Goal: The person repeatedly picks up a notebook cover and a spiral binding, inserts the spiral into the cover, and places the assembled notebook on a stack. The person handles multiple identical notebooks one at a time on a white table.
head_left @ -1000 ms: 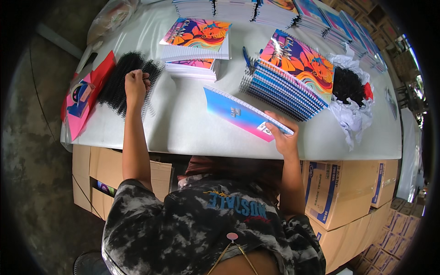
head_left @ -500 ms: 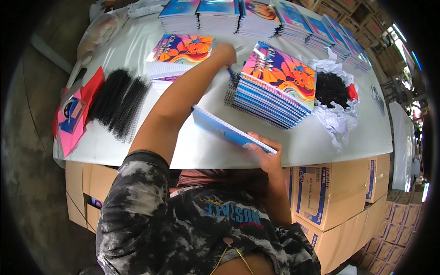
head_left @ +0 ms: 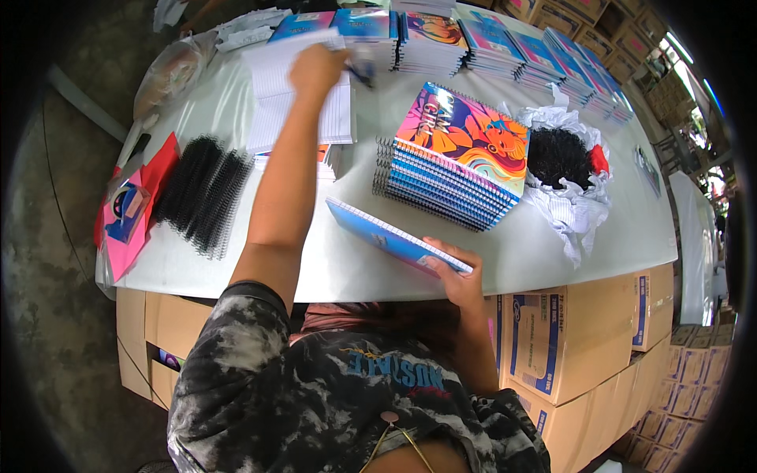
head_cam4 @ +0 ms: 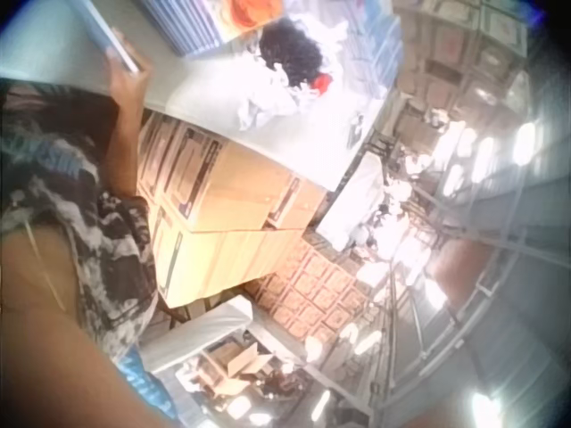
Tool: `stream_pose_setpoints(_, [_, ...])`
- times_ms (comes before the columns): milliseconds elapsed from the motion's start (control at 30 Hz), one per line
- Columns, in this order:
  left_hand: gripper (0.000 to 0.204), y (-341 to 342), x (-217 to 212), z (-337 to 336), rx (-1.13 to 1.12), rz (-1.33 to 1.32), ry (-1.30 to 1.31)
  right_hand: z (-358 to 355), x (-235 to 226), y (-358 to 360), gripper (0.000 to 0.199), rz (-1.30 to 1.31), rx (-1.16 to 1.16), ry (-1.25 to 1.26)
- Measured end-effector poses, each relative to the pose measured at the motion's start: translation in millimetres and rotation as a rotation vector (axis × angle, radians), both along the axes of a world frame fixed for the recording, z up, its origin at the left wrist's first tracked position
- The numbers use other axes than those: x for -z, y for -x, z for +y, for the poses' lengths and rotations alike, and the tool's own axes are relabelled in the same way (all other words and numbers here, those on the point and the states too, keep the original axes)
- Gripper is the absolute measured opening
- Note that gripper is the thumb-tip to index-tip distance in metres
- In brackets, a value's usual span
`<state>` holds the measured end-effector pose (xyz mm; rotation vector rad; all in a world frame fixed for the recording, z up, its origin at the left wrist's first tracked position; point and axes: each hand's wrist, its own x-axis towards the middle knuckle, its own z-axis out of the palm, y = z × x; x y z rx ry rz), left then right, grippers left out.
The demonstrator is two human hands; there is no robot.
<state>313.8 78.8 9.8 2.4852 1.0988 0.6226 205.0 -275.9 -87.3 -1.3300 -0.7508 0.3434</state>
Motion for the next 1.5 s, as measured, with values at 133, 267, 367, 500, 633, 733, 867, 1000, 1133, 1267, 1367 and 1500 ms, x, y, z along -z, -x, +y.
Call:
stream_pose_setpoints(133, [0.04,42.7,54.5,76.0,-0.164,0.229,0.319,4.9,-1.8,2.9,0.023,-0.002,-0.02,0.002])
stream_pose_setpoints(267, [0.04,53.0,65.0,75.4,-0.186,0.248,0.337,8.0,3.0,2.9,0.023,0.012,-0.019,0.012])
stream_pose_setpoints(367, [0.04,47.3,59.0,70.6,-0.168,0.208,0.326,8.3,3.3,4.1,0.024,0.018,-0.025,-0.036])
stream_pose_setpoints(500, [0.046,48.7,77.6,106.0,-0.093,0.118,0.437,11.1,-0.2,9.1,0.024,0.015,-0.029,-0.03])
stream_pose_setpoints(633, [0.055,58.6,57.6,85.8,-0.08,-0.006,0.371,10.3,2.7,9.0,0.024,-0.006,0.018,-0.023])
stream_pose_setpoints(733, [0.045,101.3,26.2,21.3,0.364,-0.406,0.452,8.3,11.9,5.4,0.024,0.024,0.066,0.009])
stream_pose_setpoints(867, [0.039,168.8,15.6,-37.1,0.666,-0.472,0.601,15.5,12.8,-2.0,0.024,0.012,0.082,-0.016])
stream_pose_setpoints(1000, [0.041,200.1,24.4,-49.1,0.768,-0.03,0.62,15.4,10.9,-10.9,0.025,0.015,0.087,0.001])
stream_pose_setpoints(1133, [0.042,198.7,44.7,-53.7,0.788,-0.14,0.549,16.0,10.2,-13.5,0.025,-0.006,0.084,0.013])
stream_pose_setpoints(1267, [0.045,195.9,43.5,-56.2,0.714,-0.071,0.45,15.3,8.3,-13.0,0.025,-0.018,0.093,0.029])
stream_pose_setpoints(1367, [0.048,196.4,40.1,-58.7,0.689,-0.008,0.464,15.2,9.5,-13.9,0.025,-0.019,0.096,0.019])
stream_pose_setpoints(1500, [0.05,194.7,35.9,-57.7,0.574,0.011,0.857,13.8,8.8,-15.1,0.025,-0.088,0.061,0.002])
